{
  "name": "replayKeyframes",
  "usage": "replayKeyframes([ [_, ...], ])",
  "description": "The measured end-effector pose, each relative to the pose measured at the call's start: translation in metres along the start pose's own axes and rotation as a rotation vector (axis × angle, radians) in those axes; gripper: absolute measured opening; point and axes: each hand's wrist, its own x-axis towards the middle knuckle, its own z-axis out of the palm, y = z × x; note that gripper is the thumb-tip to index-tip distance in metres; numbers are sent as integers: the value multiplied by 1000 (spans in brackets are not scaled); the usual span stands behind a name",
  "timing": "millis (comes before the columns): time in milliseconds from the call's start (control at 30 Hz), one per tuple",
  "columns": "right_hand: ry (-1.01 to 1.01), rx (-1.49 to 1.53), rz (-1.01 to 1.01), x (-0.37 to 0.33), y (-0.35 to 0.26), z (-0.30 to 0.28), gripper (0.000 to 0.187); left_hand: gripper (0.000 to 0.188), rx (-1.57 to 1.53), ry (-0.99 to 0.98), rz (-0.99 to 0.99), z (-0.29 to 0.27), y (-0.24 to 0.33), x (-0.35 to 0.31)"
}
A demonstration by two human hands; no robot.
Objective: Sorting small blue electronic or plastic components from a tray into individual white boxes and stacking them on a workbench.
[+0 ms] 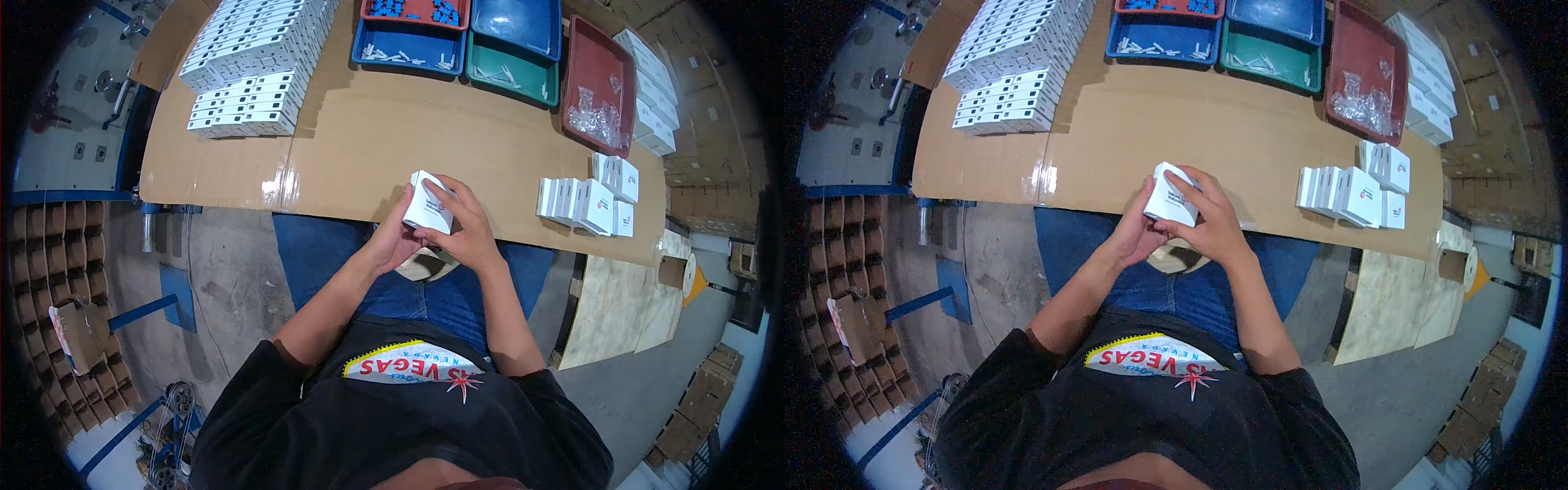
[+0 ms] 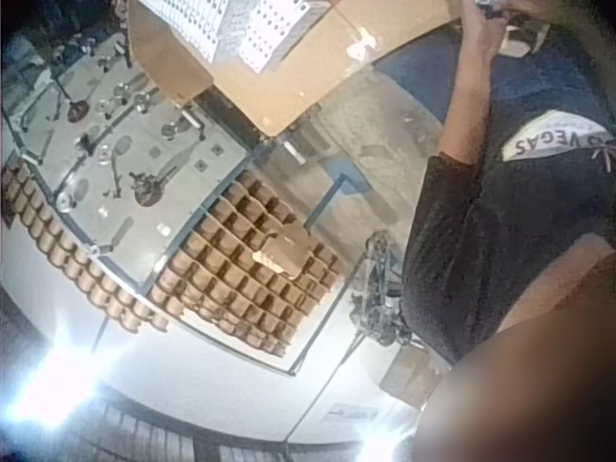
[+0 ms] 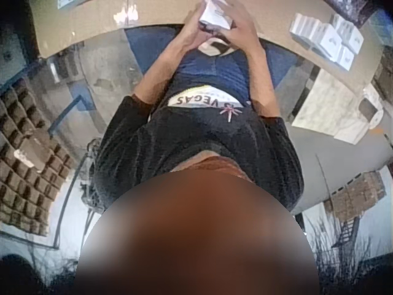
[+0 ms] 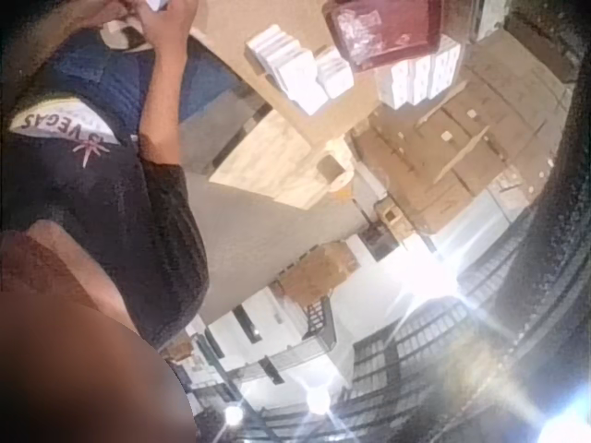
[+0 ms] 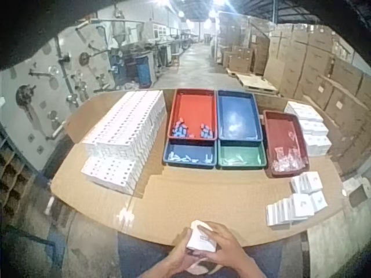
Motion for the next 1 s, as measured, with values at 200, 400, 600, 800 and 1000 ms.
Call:
replayKeyframes([
  [200, 34, 149, 36, 1, -11, -5, 82, 73, -220, -111, -132, -11, 14, -3],
  [400, 99, -61, -9, -4, 6, 2, 71, 79, -298, -194, -15, -16, 5, 2],
  [600, 57, -180, -32, 0, -2, -5, 71, 75, 1, -141, -59, -14, 10, 2],
  [800, 45, -66, -62, -1, 4, 9, 69, 68, -16, -26, -50, -1, -1, 3],
  [1000, 10, -26, -103, 3, 2, 12, 58, 73, -2, 27, 91, 25, -7, -7],
])
